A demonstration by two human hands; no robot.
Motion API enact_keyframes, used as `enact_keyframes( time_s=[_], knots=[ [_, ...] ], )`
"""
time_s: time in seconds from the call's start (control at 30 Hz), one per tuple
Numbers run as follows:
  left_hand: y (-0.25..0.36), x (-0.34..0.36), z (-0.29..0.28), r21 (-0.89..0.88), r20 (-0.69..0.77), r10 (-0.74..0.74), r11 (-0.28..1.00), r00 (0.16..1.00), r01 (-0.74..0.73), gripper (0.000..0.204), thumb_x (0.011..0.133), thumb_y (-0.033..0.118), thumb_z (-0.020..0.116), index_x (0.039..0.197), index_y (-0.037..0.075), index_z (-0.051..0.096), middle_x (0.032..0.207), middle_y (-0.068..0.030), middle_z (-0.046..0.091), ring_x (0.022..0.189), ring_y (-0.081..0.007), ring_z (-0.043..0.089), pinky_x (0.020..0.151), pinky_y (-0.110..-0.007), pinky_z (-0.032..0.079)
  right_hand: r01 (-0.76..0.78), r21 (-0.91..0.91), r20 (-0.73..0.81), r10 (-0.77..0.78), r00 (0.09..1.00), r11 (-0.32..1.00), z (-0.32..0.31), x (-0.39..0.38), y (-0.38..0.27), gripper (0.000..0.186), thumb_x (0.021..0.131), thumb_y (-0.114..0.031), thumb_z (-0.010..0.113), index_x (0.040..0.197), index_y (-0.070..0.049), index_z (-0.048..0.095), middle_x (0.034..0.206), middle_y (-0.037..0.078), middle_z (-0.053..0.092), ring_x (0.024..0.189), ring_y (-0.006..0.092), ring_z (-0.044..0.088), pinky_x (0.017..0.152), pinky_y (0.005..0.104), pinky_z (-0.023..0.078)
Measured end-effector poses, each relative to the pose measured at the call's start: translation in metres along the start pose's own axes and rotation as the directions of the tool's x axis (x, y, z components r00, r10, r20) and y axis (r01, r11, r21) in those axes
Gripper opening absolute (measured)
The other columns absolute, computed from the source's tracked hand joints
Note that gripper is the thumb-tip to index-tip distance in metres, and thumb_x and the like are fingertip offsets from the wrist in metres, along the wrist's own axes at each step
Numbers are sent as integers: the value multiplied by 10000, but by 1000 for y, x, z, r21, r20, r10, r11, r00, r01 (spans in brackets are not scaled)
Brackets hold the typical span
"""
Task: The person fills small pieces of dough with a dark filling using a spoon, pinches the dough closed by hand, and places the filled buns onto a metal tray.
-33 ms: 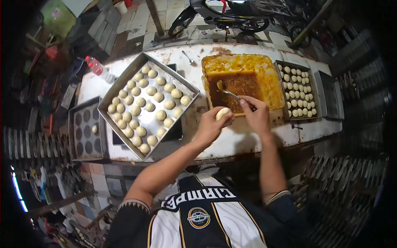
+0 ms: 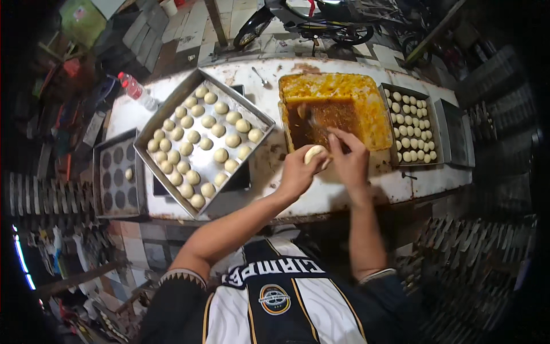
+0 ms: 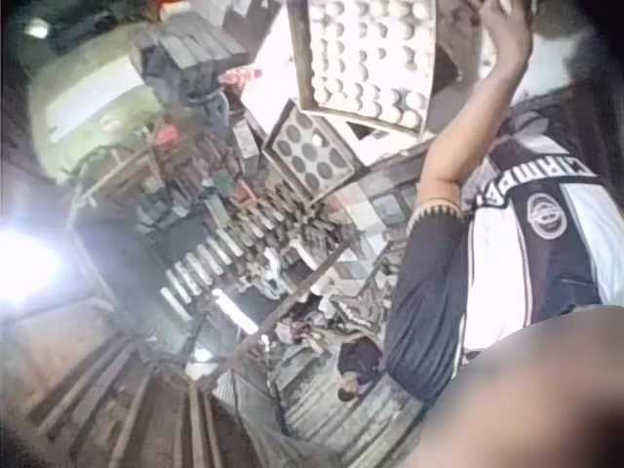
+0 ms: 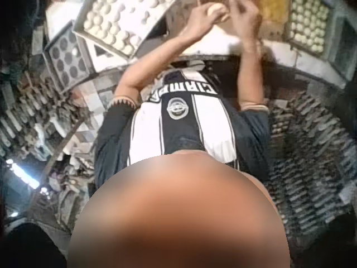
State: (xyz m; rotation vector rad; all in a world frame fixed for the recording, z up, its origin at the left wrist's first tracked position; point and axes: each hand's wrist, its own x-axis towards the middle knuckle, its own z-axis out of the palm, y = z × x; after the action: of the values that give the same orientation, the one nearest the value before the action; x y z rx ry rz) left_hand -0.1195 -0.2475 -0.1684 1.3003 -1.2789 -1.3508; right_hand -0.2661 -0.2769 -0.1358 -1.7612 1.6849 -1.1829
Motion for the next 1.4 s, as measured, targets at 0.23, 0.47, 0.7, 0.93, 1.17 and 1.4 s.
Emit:
enact_keyframes(
  time_s=[0.23,0.47,0.7,0.93,1.17,1.4],
  knots=[
    [40,-22,26,-380,-138,4,923,990,-57,342,1104,275,518,1083,-16,698,934,-66,719,807,-106,637,688,-272,521,401,-303,-252,-478,841,864,-37,-8,-13,262,886,-41,727,1129,-120,786,806,84,629,699,267,635,637,384,509],
    [75,-7,-34,-692,356,-424,479,833,540,856,1041,676,337,1352,-108,486,1245,-253,632,1091,-321,684,948,-397,590,501,-460,-35,-579,814,733,-45,-67,26,388,798,-8,699,1141,-169,784,833,43,588,723,249,623,654,381,506],
    [42,-28,-80,-729,353,-420,436,836,527,979,985,752,392,1405,-129,463,1322,-285,587,1188,-330,632,1096,-369,506,443,-258,-80,-476,876,858,6,-115,32,425,776,110,680,1119,-119,785,822,95,568,696,306,598,594,403,479],
    [12,-62,-135,-759,302,31,613,953,221,714,1042,500,524,1534,3,379,1521,-173,517,1399,-255,516,1155,-323,433,-93,-395,-251,-10,968,914,62,-216,192,542,853,65,625,1374,-82,646,1025,138,572,950,348,567,841,453,468],
    [18,-92,-172,-501,144,203,859,969,-105,755,859,-137,659,1482,136,332,1433,-199,572,1294,-267,604,1116,-365,463,-126,-353,-154,76,985,927,75,-197,86,583,933,-166,716,1479,-100,523,1480,193,416,1307,353,474,1042,428,426],
    [27,-143,-232,-469,174,327,857,929,-214,711,833,251,831,1392,58,437,1252,-131,613,1108,-217,677,975,-311,524,109,750,54,-224,973,653,128,-169,-151,646,899,-392,824,1342,-15,543,1244,43,455,1004,117,531,878,263,470]
  ],
)
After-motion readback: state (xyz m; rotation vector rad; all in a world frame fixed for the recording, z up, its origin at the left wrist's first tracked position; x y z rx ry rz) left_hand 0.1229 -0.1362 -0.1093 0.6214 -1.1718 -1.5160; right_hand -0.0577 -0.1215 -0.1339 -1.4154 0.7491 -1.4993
